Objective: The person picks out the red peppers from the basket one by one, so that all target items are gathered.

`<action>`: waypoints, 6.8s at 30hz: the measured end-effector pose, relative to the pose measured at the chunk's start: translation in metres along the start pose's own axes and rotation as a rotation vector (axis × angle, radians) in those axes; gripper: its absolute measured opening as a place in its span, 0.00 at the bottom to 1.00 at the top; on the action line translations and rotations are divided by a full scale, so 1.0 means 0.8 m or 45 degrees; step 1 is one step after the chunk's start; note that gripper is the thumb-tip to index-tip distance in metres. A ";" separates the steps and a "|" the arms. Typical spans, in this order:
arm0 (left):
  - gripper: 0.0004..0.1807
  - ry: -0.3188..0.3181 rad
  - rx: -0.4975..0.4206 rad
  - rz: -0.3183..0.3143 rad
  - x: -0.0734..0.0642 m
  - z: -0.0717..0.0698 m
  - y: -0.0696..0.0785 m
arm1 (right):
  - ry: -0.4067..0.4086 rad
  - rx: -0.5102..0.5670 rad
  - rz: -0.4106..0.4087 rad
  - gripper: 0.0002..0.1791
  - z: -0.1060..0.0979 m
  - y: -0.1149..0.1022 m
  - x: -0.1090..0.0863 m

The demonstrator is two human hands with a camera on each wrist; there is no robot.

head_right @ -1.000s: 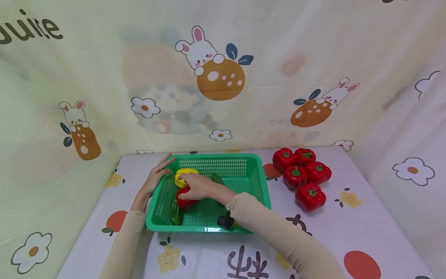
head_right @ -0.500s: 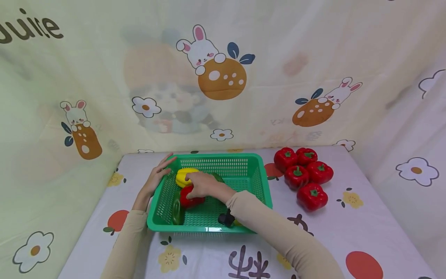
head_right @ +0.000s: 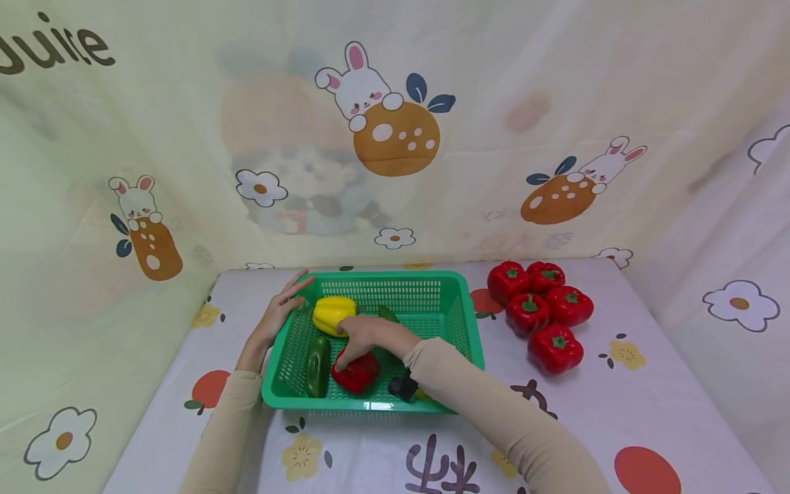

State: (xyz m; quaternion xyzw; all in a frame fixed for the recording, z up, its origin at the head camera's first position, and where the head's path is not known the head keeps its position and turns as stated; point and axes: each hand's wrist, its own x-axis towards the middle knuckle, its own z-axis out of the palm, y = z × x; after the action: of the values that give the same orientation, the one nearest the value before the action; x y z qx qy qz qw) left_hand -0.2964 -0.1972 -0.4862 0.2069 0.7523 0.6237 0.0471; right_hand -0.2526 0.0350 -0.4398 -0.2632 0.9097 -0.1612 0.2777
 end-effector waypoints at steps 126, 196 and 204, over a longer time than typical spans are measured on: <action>0.24 0.005 -0.005 0.002 -0.005 0.009 -0.001 | 1.129 0.375 0.419 0.41 0.011 0.351 -0.381; 0.24 0.011 -0.026 -0.002 -0.002 0.008 -0.007 | 1.075 0.510 0.492 0.44 0.066 0.396 -0.340; 0.24 0.001 0.022 -0.011 -0.004 0.009 0.002 | 1.065 0.527 0.482 0.44 0.066 0.396 -0.339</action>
State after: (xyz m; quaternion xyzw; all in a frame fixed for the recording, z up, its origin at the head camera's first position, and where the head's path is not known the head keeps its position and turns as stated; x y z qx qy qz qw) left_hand -0.2907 -0.1918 -0.4869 0.2040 0.7584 0.6172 0.0478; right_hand -0.1533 0.4376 -0.5069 0.0543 0.9239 -0.3768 -0.0399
